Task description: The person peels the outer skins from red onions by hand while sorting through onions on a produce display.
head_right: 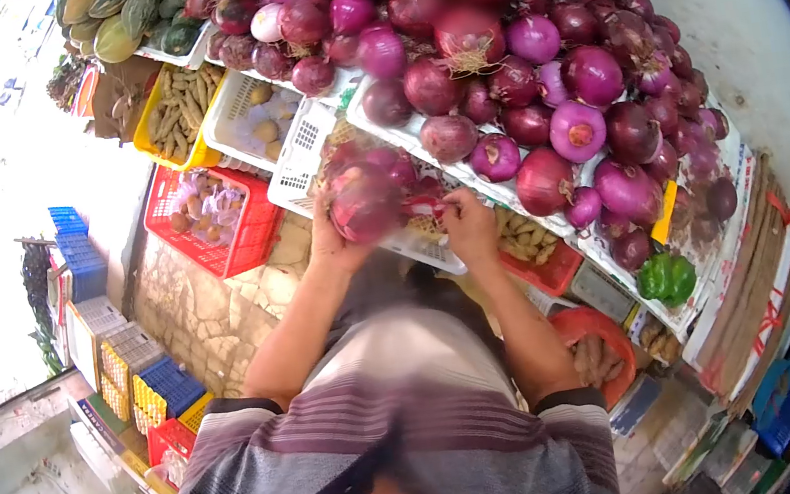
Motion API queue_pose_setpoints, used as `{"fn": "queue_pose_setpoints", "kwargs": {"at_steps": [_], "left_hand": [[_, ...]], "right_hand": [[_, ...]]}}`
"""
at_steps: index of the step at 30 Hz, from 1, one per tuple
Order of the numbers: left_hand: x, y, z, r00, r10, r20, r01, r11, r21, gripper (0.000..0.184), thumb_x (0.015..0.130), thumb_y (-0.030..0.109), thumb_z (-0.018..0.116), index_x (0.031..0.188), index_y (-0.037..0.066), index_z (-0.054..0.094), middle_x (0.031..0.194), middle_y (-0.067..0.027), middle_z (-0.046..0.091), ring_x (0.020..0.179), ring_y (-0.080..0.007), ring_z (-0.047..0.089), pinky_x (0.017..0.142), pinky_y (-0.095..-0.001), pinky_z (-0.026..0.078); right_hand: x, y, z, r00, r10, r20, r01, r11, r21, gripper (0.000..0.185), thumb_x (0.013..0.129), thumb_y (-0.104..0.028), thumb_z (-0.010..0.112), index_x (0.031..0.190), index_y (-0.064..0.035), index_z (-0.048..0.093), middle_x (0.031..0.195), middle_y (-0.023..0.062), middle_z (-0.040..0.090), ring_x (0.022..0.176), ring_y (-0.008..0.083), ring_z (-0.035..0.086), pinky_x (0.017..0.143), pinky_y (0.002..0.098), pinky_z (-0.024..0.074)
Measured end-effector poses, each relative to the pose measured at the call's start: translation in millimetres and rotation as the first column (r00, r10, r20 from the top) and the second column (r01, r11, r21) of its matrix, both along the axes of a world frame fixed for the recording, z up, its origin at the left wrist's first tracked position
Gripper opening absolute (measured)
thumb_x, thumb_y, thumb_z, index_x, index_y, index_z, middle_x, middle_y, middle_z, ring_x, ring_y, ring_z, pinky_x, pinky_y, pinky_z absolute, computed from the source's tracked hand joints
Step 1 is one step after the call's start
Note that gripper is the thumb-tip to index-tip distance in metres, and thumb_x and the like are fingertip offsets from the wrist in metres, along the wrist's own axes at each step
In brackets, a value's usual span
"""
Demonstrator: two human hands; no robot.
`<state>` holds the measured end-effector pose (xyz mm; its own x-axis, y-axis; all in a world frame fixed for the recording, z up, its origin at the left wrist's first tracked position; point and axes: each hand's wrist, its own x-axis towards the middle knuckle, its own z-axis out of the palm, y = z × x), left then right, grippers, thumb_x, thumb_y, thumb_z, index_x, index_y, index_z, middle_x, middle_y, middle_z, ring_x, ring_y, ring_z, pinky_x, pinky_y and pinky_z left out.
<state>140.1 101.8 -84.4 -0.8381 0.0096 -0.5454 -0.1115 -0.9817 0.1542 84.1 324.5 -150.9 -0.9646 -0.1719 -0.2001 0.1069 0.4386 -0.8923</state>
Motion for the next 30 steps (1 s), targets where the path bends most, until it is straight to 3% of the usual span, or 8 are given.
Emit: {"fn": "queue_pose_setpoints", "kwargs": {"at_steps": [9, 12, 15, 16, 19, 22, 25, 30], "left_hand": [[13.5, 11.4, -8.6, 0.985, -0.150, -0.090, 0.151, 0.989, 0.000, 0.057, 0.100, 0.048, 0.056, 0.138, 0.005, 0.055, 0.138, -0.0197, 0.062, 0.128, -0.0372, 0.060, 0.113, -0.0561, 0.045], [16.3, 10.7, -10.0, 0.984, -0.175, -0.027, 0.175, 0.984, -0.030, 0.055, 0.101, 0.046, 0.056, 0.138, 0.005, 0.055, 0.136, -0.0183, 0.064, 0.125, -0.0366, 0.062, 0.113, -0.0550, 0.046], [23.9, -3.5, -20.1, 0.973, -0.141, -0.185, 0.169, 0.974, 0.149, 0.055, 0.101, 0.044, 0.056, 0.138, 0.004, 0.056, 0.133, -0.0173, 0.066, 0.123, -0.0360, 0.064, 0.110, -0.0547, 0.049], [20.0, -7.2, -17.9, 0.979, -0.172, -0.109, 0.180, 0.981, 0.069, 0.053, 0.101, 0.043, 0.057, 0.137, 0.004, 0.057, 0.132, -0.0170, 0.066, 0.122, -0.0359, 0.064, 0.108, -0.0545, 0.050], [22.0, -9.0, -11.3, 0.977, -0.205, 0.053, 0.209, 0.972, -0.110, 0.049, 0.102, 0.040, 0.057, 0.136, 0.004, 0.057, 0.129, -0.0169, 0.067, 0.119, -0.0357, 0.066, 0.105, -0.0538, 0.052], [14.5, -8.3, -6.5, 0.982, -0.186, 0.045, 0.191, 0.968, -0.162, 0.046, 0.101, 0.036, 0.059, 0.135, 0.005, 0.057, 0.128, -0.0179, 0.067, 0.118, -0.0357, 0.066, 0.105, -0.0534, 0.053], [11.1, -5.5, -1.3, 0.982, -0.172, 0.079, 0.182, 0.970, -0.161, 0.045, 0.101, 0.033, 0.060, 0.136, 0.005, 0.055, 0.128, -0.0190, 0.066, 0.117, -0.0357, 0.066, 0.104, -0.0535, 0.054], [5.7, -3.0, 6.8, 0.982, -0.175, 0.072, 0.188, 0.945, -0.267, 0.042, 0.100, 0.026, 0.062, 0.135, 0.005, 0.054, 0.125, -0.0193, 0.066, 0.114, -0.0353, 0.067, 0.101, -0.0529, 0.056]], "right_hand": [[-3.1, -3.0, -18.2, 0.994, 0.080, -0.079, -0.066, 0.983, 0.171, 0.016, 0.093, -0.012, 0.063, 0.106, -0.0062, 0.070, 0.085, 0.0210, 0.072, 0.084, 0.0405, 0.071, 0.076, 0.0489, 0.0542], [-2.2, -7.9, -5.5, 0.997, 0.078, 0.008, -0.078, 0.982, 0.173, 0.017, 0.092, -0.014, 0.063, 0.106, -0.0059, 0.070, 0.091, 0.0223, 0.073, 0.088, 0.0413, 0.071, 0.079, 0.0497, 0.0538], [-9.8, 17.1, -71.3, 0.999, 0.053, 0.007, -0.052, 0.937, 0.344, 0.019, 0.097, -0.013, 0.059, 0.110, -0.0035, 0.069, 0.086, 0.0164, 0.076, 0.074, 0.0281, 0.075, 0.071, 0.0396, 0.0563], [-9.0, 17.0, -45.0, 0.989, 0.138, 0.050, -0.147, 0.925, 0.350, 0.027, 0.094, -0.017, 0.063, 0.115, -0.0027, 0.070, 0.100, 0.0251, 0.073, 0.094, 0.0423, 0.071, 0.085, 0.0474, 0.0542], [-4.2, 6.5, -0.8, 0.993, 0.117, 0.023, -0.119, 0.969, 0.215, 0.031, 0.094, -0.017, 0.068, 0.120, -0.0016, 0.069, 0.101, 0.0233, 0.074, 0.091, 0.0414, 0.071, 0.086, 0.0443, 0.0551], [0.1, -3.1, 53.3, 0.992, 0.112, -0.060, -0.123, 0.968, -0.218, 0.034, 0.091, -0.013, 0.073, 0.122, -0.0016, 0.068, 0.107, 0.0200, 0.072, 0.095, 0.0379, 0.069, 0.091, 0.0406, 0.0539], [3.9, -16.0, 113.6, 0.880, 0.309, -0.360, -0.394, 0.899, -0.192, 0.035, 0.086, -0.009, 0.079, 0.118, -0.0015, 0.067, 0.111, 0.0159, 0.067, 0.101, 0.0350, 0.065, 0.093, 0.0392, 0.0517], [8.7, -23.5, 108.4, 0.838, 0.283, -0.466, -0.357, 0.931, -0.077, 0.035, 0.080, -0.007, 0.083, 0.110, -0.0029, 0.065, 0.109, 0.0142, 0.061, 0.102, 0.0327, 0.062, 0.090, 0.0404, 0.0503]]}}
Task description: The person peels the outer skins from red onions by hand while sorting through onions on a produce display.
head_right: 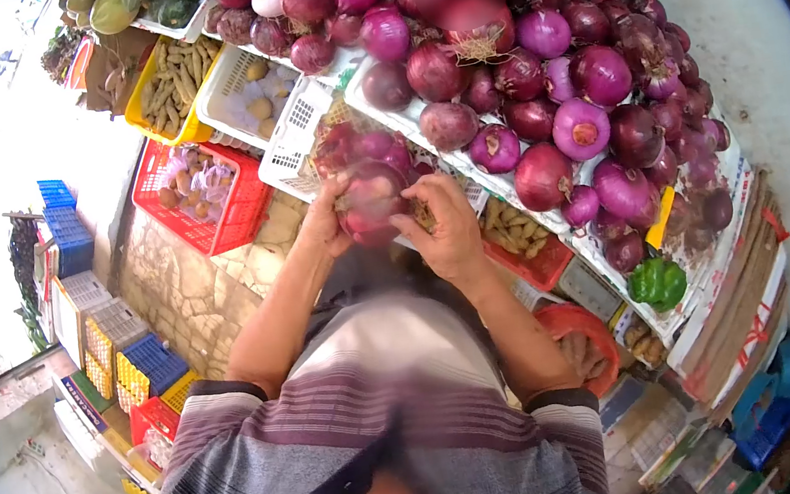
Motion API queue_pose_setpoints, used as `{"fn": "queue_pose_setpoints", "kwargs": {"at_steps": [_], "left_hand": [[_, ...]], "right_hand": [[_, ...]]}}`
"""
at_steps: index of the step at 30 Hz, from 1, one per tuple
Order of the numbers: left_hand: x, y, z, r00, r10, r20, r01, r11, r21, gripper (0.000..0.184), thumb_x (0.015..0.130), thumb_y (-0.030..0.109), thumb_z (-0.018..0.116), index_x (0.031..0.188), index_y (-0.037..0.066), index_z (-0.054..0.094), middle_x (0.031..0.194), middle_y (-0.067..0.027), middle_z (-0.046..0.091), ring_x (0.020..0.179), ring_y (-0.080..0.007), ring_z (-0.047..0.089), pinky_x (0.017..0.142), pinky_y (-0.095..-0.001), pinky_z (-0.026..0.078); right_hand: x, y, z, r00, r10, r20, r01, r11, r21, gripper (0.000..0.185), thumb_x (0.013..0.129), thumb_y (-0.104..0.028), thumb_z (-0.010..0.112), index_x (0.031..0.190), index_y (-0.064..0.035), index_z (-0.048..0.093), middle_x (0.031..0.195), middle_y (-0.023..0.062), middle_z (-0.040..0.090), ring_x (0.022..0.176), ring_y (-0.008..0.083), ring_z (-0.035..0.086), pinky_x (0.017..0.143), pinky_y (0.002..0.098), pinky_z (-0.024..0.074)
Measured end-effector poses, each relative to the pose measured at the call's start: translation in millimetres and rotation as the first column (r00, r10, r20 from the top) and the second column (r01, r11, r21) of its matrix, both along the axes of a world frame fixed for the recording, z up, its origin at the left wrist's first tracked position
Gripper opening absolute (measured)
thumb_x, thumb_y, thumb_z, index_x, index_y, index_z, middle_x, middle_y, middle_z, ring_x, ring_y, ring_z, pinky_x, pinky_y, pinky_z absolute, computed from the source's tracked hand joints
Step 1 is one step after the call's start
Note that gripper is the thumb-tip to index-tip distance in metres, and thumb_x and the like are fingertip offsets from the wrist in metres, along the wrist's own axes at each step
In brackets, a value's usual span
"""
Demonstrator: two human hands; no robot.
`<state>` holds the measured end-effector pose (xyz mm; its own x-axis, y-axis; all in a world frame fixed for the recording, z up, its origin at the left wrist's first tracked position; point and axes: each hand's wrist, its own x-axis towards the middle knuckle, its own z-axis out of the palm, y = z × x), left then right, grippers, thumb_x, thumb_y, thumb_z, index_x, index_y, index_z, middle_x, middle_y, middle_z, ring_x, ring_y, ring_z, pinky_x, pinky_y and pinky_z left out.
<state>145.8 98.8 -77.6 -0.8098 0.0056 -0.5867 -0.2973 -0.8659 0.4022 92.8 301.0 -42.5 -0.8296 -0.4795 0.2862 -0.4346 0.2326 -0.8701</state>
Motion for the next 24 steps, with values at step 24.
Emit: {"fn": "queue_pose_setpoints", "kwargs": {"at_steps": [24], "left_hand": [[-20.8, -0.9, 18.0, 1.000, -0.019, -0.019, 0.013, 0.954, -0.299, 0.030, 0.098, 0.016, 0.068, 0.117, -0.005, 0.062, 0.105, -0.0145, 0.072, 0.098, -0.0229, 0.072, 0.087, -0.0359, 0.060]], "right_hand": [[-1.8, -22.2, 2.5, 0.998, -0.004, -0.068, 0.010, 0.996, 0.089, 0.026, 0.083, -0.007, 0.078, 0.106, -0.0043, 0.066, 0.102, 0.0109, 0.057, 0.096, 0.0324, 0.058, 0.110, 0.0523, 0.0398]]}}
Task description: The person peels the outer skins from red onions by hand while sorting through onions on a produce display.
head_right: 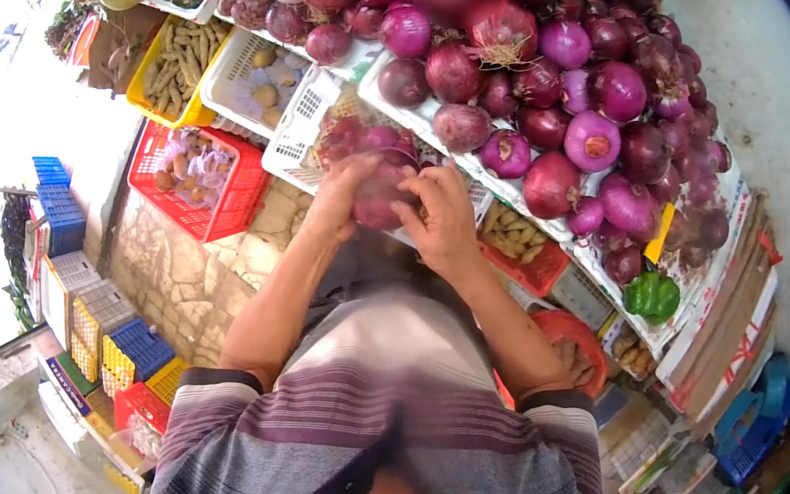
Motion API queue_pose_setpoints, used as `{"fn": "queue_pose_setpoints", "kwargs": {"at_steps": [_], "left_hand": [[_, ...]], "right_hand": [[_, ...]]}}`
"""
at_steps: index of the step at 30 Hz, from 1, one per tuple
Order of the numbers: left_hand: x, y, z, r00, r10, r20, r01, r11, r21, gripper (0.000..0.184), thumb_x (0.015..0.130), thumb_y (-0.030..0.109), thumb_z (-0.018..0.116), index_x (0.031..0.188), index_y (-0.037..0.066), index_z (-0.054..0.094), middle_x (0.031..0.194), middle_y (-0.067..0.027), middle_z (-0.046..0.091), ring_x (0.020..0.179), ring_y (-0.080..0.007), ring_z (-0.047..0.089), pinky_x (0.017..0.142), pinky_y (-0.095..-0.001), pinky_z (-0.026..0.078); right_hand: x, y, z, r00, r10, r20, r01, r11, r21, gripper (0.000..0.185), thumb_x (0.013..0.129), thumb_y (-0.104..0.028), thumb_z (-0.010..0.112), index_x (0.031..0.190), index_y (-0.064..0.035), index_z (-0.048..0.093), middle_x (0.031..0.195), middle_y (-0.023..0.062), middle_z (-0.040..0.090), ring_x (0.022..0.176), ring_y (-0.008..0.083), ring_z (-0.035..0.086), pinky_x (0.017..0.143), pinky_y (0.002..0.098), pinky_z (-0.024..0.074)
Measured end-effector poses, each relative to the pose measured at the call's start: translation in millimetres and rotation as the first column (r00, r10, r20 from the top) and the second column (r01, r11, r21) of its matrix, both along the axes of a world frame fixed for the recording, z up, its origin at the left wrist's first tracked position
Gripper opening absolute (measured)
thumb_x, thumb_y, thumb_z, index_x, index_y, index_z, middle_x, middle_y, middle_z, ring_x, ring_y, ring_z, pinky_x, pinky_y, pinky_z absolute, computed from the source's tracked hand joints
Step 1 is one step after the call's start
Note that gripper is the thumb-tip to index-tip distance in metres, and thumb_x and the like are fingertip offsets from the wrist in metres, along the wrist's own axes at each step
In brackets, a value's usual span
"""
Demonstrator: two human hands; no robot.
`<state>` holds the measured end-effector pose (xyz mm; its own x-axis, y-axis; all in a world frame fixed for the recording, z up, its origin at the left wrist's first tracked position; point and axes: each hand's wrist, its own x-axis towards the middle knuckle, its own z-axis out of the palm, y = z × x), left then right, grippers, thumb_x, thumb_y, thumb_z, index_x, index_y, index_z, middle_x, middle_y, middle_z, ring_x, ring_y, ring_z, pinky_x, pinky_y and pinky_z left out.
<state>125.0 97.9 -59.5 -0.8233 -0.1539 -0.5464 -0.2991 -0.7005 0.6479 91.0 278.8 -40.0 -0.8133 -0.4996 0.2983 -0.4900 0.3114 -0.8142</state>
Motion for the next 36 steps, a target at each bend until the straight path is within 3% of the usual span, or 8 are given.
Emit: {"fn": "queue_pose_setpoints", "kwargs": {"at_steps": [10, 15, 19, 22, 25, 31, 34, 36], "left_hand": [[2.0, -3.2, -10.8, 0.999, -0.039, 0.002, 0.039, 0.997, -0.060, 0.032, 0.094, 0.013, 0.071, 0.118, -0.006, 0.062, 0.103, -0.0113, 0.073, 0.090, -0.0196, 0.072, 0.084, -0.0339, 0.060], [4.3, -4.3, -11.5, 0.996, -0.078, 0.052, 0.085, 0.985, -0.152, 0.027, 0.095, 0.013, 0.070, 0.112, -0.006, 0.066, 0.102, -0.0128, 0.073, 0.090, -0.0189, 0.071, 0.083, -0.0329, 0.060], [3.2, -13.6, -23.7, 0.999, -0.035, -0.004, 0.035, 0.998, 0.045, 0.027, 0.098, 0.014, 0.065, 0.115, -0.006, 0.066, 0.106, -0.0164, 0.073, 0.094, -0.0228, 0.073, 0.085, -0.0356, 0.062], [2.9, -24.8, -21.8, 1.000, 0.011, 0.014, -0.013, 0.994, 0.113, 0.031, 0.101, 0.018, 0.062, 0.123, -0.005, 0.064, 0.112, -0.0196, 0.074, 0.102, -0.0284, 0.074, 0.090, -0.0406, 0.063], [3.2, -26.5, -19.8, 0.999, 0.046, -0.007, -0.044, 0.988, 0.148, 0.035, 0.102, 0.020, 0.061, 0.126, -0.006, 0.062, 0.115, -0.0209, 0.073, 0.104, -0.0299, 0.074, 0.092, -0.0429, 0.062], [3.9, -24.7, -23.8, 0.981, 0.180, 0.072, -0.190, 0.968, 0.164, 0.035, 0.101, 0.022, 0.062, 0.127, -0.001, 0.059, 0.117, -0.0184, 0.070, 0.107, -0.0294, 0.071, 0.089, -0.0439, 0.062], [6.9, -25.4, -19.3, 0.949, 0.295, 0.110, -0.310, 0.934, 0.174, 0.036, 0.100, 0.023, 0.064, 0.128, 0.000, 0.059, 0.116, -0.0168, 0.070, 0.105, -0.0292, 0.071, 0.088, -0.0433, 0.062], [8.6, -30.1, -24.8, 0.975, 0.220, -0.003, -0.219, 0.971, 0.101, 0.038, 0.100, 0.024, 0.064, 0.130, 0.001, 0.058, 0.115, -0.0161, 0.070, 0.106, -0.0292, 0.071, 0.088, -0.0432, 0.062]], "right_hand": [[-3.9, 2.4, -22.9, 0.994, 0.054, 0.099, -0.053, 0.998, -0.015, 0.014, 0.085, -0.008, 0.075, 0.093, -0.0050, 0.064, 0.096, 0.0105, 0.060, 0.097, 0.0336, 0.058, 0.117, 0.0571, 0.0321], [-12.4, 5.8, -19.1, 0.980, 0.191, -0.057, -0.180, 0.971, 0.156, 0.014, 0.087, -0.007, 0.073, 0.092, -0.0044, 0.060, 0.093, 0.0116, 0.057, 0.096, 0.0350, 0.057, 0.120, 0.0601, 0.0261], [-8.7, 14.3, -19.7, 0.932, 0.338, -0.130, -0.299, 0.920, 0.253, 0.015, 0.088, -0.006, 0.071, 0.094, -0.0033, 0.057, 0.091, 0.0126, 0.055, 0.095, 0.0350, 0.057, 0.122, 0.0615, 0.0243], [-1.5, 17.1, -21.8, 0.968, 0.250, -0.029, -0.239, 0.949, 0.207, 0.014, 0.089, -0.005, 0.070, 0.094, -0.0019, 0.057, 0.090, 0.0130, 0.054, 0.094, 0.0348, 0.057, 0.122, 0.0616, 0.0254], [0.3, 16.1, -21.1, 0.978, 0.206, 0.030, -0.208, 0.966, 0.153, 0.013, 0.090, -0.004, 0.068, 0.095, -0.0010, 0.056, 0.091, 0.0134, 0.054, 0.091, 0.0341, 0.058, 0.120, 0.0597, 0.0306], [9.0, 25.0, -30.8, 0.987, 0.084, 0.134, -0.089, 0.995, 0.033, 0.012, 0.092, -0.004, 0.067, 0.096, 0.0009, 0.057, 0.093, 0.0150, 0.058, 0.089, 0.0355, 0.060, 0.103, 0.0418, 0.0492], [4.9, 37.3, -41.4, 0.944, -0.050, 0.327, 0.013, 0.993, 0.114, 0.015, 0.095, -0.005, 0.065, 0.106, 0.0034, 0.061, 0.097, 0.0174, 0.064, 0.090, 0.0339, 0.066, 0.091, 0.0359, 0.0542], [5.6, 30.2, -51.0, 0.866, -0.091, 0.492, 0.110, 0.994, -0.011, 0.022, 0.096, -0.007, 0.065, 0.115, 0.0038, 0.063, 0.100, 0.0188, 0.069, 0.091, 0.0333, 0.070, 0.086, 0.0366, 0.0555]]}}
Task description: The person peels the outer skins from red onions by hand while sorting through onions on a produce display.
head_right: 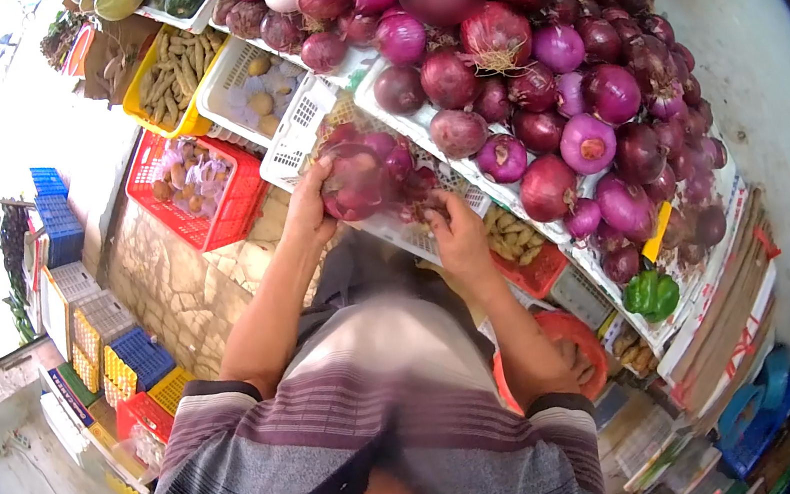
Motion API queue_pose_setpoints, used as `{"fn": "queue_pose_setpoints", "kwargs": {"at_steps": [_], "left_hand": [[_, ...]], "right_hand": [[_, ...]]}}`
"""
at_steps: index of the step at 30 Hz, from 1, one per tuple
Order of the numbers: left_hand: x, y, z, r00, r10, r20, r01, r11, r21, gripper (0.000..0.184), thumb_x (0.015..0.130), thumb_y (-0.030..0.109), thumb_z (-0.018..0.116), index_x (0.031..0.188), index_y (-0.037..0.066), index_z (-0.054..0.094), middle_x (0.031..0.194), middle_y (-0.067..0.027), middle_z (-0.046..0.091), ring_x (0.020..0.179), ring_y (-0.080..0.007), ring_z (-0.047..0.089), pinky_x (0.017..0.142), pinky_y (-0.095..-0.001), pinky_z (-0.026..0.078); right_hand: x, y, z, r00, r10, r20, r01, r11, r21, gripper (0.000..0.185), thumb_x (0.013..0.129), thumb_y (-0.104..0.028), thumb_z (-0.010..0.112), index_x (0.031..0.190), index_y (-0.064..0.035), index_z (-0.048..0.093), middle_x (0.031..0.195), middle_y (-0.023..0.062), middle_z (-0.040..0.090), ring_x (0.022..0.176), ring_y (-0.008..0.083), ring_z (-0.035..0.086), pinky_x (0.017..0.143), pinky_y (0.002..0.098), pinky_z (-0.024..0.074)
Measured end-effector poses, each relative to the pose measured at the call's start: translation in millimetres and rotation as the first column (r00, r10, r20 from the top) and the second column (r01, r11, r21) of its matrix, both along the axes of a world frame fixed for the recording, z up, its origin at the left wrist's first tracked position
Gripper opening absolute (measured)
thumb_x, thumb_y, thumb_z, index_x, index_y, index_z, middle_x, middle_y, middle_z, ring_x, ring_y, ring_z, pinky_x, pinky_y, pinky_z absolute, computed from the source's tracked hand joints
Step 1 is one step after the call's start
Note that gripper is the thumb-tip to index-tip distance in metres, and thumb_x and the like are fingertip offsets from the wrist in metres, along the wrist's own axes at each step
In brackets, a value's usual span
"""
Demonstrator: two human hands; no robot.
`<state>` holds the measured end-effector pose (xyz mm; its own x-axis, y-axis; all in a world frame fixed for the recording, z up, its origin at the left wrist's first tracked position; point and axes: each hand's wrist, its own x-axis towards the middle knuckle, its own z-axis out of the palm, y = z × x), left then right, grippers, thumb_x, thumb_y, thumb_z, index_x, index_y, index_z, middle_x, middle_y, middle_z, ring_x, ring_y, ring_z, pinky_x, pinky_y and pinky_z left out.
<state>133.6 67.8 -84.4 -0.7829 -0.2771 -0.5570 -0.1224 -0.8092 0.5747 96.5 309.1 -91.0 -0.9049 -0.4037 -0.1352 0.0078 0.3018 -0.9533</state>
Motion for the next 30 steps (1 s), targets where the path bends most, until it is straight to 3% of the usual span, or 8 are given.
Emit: {"fn": "queue_pose_setpoints", "kwargs": {"at_steps": [4, 7, 8, 13, 16, 19, 25, 30], "left_hand": [[3.9, 6.6, -9.4, 0.988, -0.073, -0.139, 0.052, 0.987, -0.154, 0.047, 0.097, 0.023, 0.068, 0.135, 0.000, 0.054, 0.117, -0.0159, 0.068, 0.106, -0.0278, 0.071, 0.088, -0.0421, 0.062], [4.3, 20.5, -8.9, 0.996, 0.003, -0.085, -0.028, 0.954, -0.298, 0.052, 0.094, 0.018, 0.072, 0.138, 0.000, 0.051, 0.121, -0.0163, 0.065, 0.108, -0.0263, 0.069, 0.088, -0.0403, 0.061], [5.0, 22.3, -7.8, 0.996, 0.004, -0.092, -0.032, 0.952, -0.305, 0.053, 0.093, 0.016, 0.072, 0.138, 0.000, 0.051, 0.121, -0.0160, 0.064, 0.109, -0.0255, 0.069, 0.088, -0.0396, 0.061], [9.6, 22.5, -6.5, 0.993, -0.050, -0.110, 0.002, 0.919, -0.395, 0.061, 0.086, 0.013, 0.079, 0.138, -0.001, 0.051, 0.128, -0.0135, 0.062, 0.116, -0.0231, 0.063, 0.104, -0.0367, 0.052], [10.1, 27.7, -5.2, 0.991, 0.005, -0.131, -0.040, 0.964, -0.265, 0.063, 0.084, 0.012, 0.080, 0.139, -0.001, 0.050, 0.129, -0.0133, 0.062, 0.118, -0.0231, 0.062, 0.105, -0.0375, 0.052], [12.2, 31.8, 1.6, 0.990, -0.078, -0.121, 0.020, 0.906, -0.422, 0.056, 0.087, 0.006, 0.075, 0.139, 0.004, 0.053, 0.126, -0.0118, 0.062, 0.108, -0.0188, 0.064, 0.092, -0.0318, 0.056], [6.8, 30.6, 0.8, 0.987, -0.117, -0.109, 0.047, 0.865, -0.500, 0.065, 0.083, 0.011, 0.081, 0.140, -0.001, 0.050, 0.131, -0.0135, 0.062, 0.119, -0.0227, 0.062, 0.105, -0.0364, 0.052], [7.3, 34.8, -0.8, 0.986, -0.108, -0.130, 0.038, 0.893, -0.449, 0.064, 0.084, 0.009, 0.078, 0.141, 0.000, 0.050, 0.131, -0.0129, 0.060, 0.118, -0.0217, 0.061, 0.104, -0.0358, 0.052]], "right_hand": [[-2.9, -19.9, 10.3, 0.989, -0.039, 0.141, 0.036, 0.999, 0.020, 0.035, 0.098, -0.011, 0.066, 0.130, 0.0028, 0.063, 0.104, 0.0217, 0.074, 0.094, 0.0326, 0.074, 0.082, 0.0368, 0.0566], [-3.7, -43.2, 4.5, 0.988, -0.077, -0.130, 0.073, 0.997, -0.037, 0.033, 0.097, -0.014, 0.066, 0.126, 0.0020, 0.065, 0.102, 0.0221, 0.075, 0.093, 0.0351, 0.075, 0.083, 0.0389, 0.0568], [-4.8, -39.3, 9.5, 0.993, -0.019, -0.116, 0.028, 0.996, 0.083, 0.034, 0.097, -0.015, 0.065, 0.126, 0.0014, 0.065, 0.104, 0.0238, 0.074, 0.094, 0.0370, 0.074, 0.084, 0.0423, 0.0567], [-4.3, -39.5, 4.0, 0.991, -0.016, -0.130, 0.027, 0.996, 0.083, 0.034, 0.097, -0.014, 0.064, 0.127, 0.0012, 0.065, 0.106, 0.0248, 0.074, 0.094, 0.0382, 0.074, 0.084, 0.0438, 0.0565], [-5.3, -38.4, -4.6, 0.993, -0.036, -0.114, 0.044, 0.997, 0.060, 0.034, 0.098, -0.013, 0.062, 0.128, 0.0022, 0.064, 0.106, 0.0251, 0.074, 0.094, 0.0370, 0.074, 0.083, 0.0427, 0.0567], [-2.1, -31.8, 2.2, 0.996, -0.090, -0.021, 0.089, 0.994, -0.060, 0.035, 0.099, -0.013, 0.061, 0.129, 0.0039, 0.063, 0.105, 0.0251, 0.074, 0.093, 0.0347, 0.075, 0.082, 0.0412, 0.0569], [-8.7, -29.6, 13.6, 0.996, -0.047, -0.077, 0.047, 0.999, 0.000, 0.034, 0.100, -0.014, 0.061, 0.128, 0.0052, 0.064, 0.102, 0.0252, 0.074, 0.091, 0.0339, 0.075, 0.081, 0.0405, 0.0568], [-6.7, -26.8, 12.7, 0.995, -0.053, -0.082, 0.052, 0.999, -0.012, 0.032, 0.099, -0.012, 0.060, 0.127, 0.0032, 0.065, 0.097, 0.0257, 0.073, 0.088, 0.0370, 0.074, 0.078, 0.0424, 0.0563]]}}
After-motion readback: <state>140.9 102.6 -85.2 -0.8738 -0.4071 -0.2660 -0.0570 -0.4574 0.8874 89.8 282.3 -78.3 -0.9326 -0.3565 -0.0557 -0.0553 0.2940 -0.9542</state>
